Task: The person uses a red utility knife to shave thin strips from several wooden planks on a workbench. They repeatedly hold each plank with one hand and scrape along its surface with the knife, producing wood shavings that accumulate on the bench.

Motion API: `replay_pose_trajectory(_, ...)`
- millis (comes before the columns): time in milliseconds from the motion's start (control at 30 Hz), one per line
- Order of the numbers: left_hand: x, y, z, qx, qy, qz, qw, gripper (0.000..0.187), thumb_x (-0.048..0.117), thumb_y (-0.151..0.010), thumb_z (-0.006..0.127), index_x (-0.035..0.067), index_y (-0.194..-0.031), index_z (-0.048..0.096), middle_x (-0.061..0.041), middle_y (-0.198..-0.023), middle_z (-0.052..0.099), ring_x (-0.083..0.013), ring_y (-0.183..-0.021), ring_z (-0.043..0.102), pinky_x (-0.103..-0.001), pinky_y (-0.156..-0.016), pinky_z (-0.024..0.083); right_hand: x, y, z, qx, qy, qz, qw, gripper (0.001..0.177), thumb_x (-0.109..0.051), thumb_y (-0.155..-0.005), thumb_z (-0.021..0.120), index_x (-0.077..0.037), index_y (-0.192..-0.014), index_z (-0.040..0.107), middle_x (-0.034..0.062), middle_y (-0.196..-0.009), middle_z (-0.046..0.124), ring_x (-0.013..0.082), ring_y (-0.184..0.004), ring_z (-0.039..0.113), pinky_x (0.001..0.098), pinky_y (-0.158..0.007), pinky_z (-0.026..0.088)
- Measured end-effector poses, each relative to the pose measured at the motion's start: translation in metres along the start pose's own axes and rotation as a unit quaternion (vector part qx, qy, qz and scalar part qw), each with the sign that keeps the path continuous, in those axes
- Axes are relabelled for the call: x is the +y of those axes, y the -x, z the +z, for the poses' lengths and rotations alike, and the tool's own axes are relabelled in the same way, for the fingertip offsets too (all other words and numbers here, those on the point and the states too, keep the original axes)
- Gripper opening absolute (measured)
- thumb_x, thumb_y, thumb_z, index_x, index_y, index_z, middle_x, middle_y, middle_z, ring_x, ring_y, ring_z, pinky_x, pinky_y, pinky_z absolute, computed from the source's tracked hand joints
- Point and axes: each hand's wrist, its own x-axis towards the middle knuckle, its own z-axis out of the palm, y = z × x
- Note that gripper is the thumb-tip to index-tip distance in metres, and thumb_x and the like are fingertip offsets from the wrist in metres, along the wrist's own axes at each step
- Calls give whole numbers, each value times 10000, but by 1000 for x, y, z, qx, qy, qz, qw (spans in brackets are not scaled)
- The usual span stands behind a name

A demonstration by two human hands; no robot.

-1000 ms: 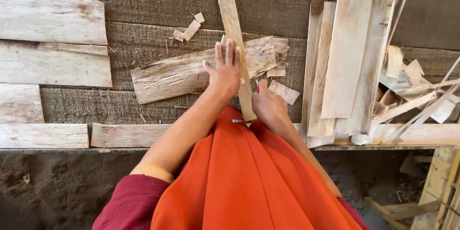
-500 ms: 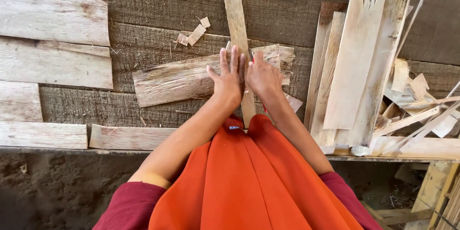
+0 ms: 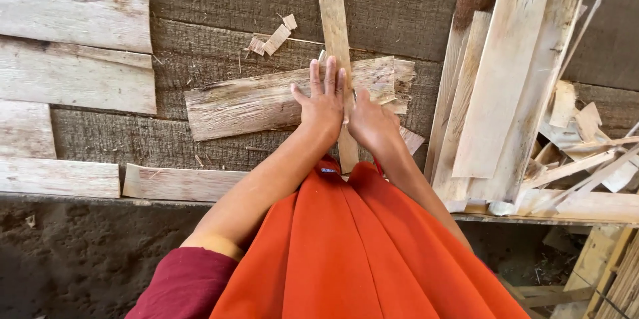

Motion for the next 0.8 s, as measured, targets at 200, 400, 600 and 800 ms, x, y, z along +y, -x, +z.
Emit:
replay_pose_trajectory(200,1,-9,1,-22,-5,-4,1000,1004,318,-980,689,127,-1639,-44,-126,-1666,-268,-488,-1467,-285,-883,-1018,66,16,29,25,-11,-18,26,999,328,-205,-982,290,-39,-1223,439,356,-1176,658,566,-1225,566,623,-1091,372)
replay_pose_trajectory(400,0,-6,0,-24,-18,8,1000,1005,380,-980,676,112,-1639,-35,-136,-1665,-264,-489,-1477,-268,-879,-1023,83,45,3,47,-5,15,27,1000,263,-245,-1008,286,-96,-1184,413,315,-1107,689,550,-1141,622,612,-1033,418)
replay_pose_trajectory(600,1,-5,-5,-23,-29,6,999,987,374,-997,648,112,-1637,-56,-146,-1665,-269,-496,-1478,-263,-878,-1019,73,19,40,-6,49,-43,32,997,324,-304,-1033,281,-90,-1245,401,356,-1122,666,566,-1145,619,647,-1004,424)
replay_pose_trajectory(800,-8,-20,21,32,-10,25,999,1026,346,-929,732,119,-1638,25,-125,-1689,-206,-515,-1492,-198,-878,-1004,125,14,-37,6,128,-19,-17,991,250,-297,-1021,315,-128,-1189,388,316,-1013,687,545,-1032,669,626,-913,483)
